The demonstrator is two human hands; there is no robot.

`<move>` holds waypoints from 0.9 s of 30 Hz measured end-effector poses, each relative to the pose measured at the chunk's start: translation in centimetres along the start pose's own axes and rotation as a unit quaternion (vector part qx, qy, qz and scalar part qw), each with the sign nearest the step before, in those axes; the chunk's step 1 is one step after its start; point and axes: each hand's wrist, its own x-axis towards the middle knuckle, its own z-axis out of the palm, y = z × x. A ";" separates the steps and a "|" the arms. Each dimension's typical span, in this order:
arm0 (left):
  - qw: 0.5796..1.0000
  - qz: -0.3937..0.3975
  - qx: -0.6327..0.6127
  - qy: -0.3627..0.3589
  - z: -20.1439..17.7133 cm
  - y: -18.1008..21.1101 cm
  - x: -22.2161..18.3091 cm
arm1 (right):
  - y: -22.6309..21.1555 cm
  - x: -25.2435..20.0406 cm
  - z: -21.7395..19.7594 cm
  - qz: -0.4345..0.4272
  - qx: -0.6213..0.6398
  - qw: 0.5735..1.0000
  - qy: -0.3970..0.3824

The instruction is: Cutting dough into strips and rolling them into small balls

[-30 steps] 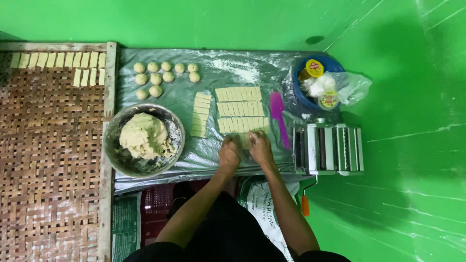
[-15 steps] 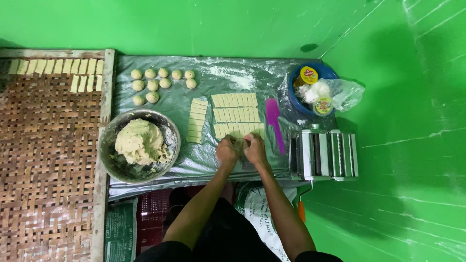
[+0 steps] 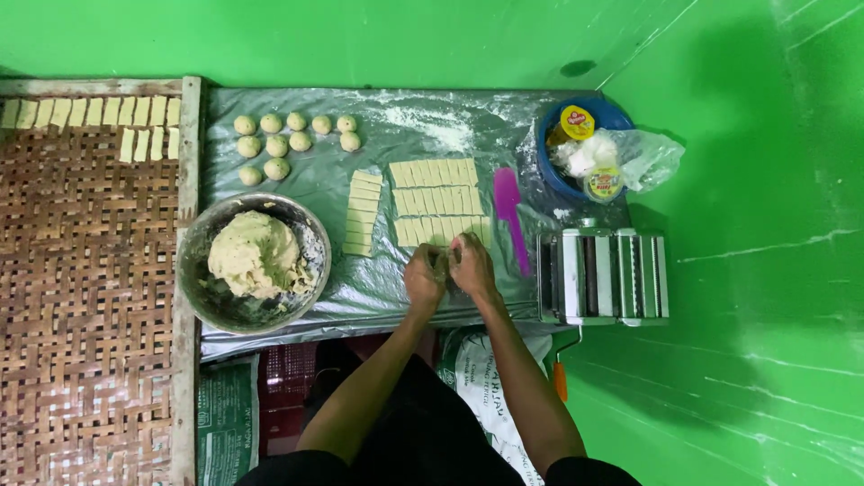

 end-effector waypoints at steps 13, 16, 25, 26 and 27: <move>1.000 -0.019 -0.011 0.009 1.5 -2.9 1.4 | -1.7 -2.0 -1.1 0.055 0.038 0.998 -0.001; 0.999 0.031 -0.043 0.005 -0.1 -2.0 0.9 | -2.2 -2.9 -1.6 0.020 0.023 0.999 0.025; 0.965 0.107 -0.229 -0.073 -8.8 0.6 -1.7 | -9.9 -3.5 -6.0 -0.022 0.108 0.993 0.039; 0.955 0.084 -0.274 -0.077 -10.1 0.9 -1.8 | -11.5 -2.9 -6.5 -0.010 0.165 0.986 0.010; 0.943 0.063 -0.318 -0.081 -11.4 1.2 -1.9 | -13.1 -2.3 -7.0 0.002 0.220 0.975 -0.020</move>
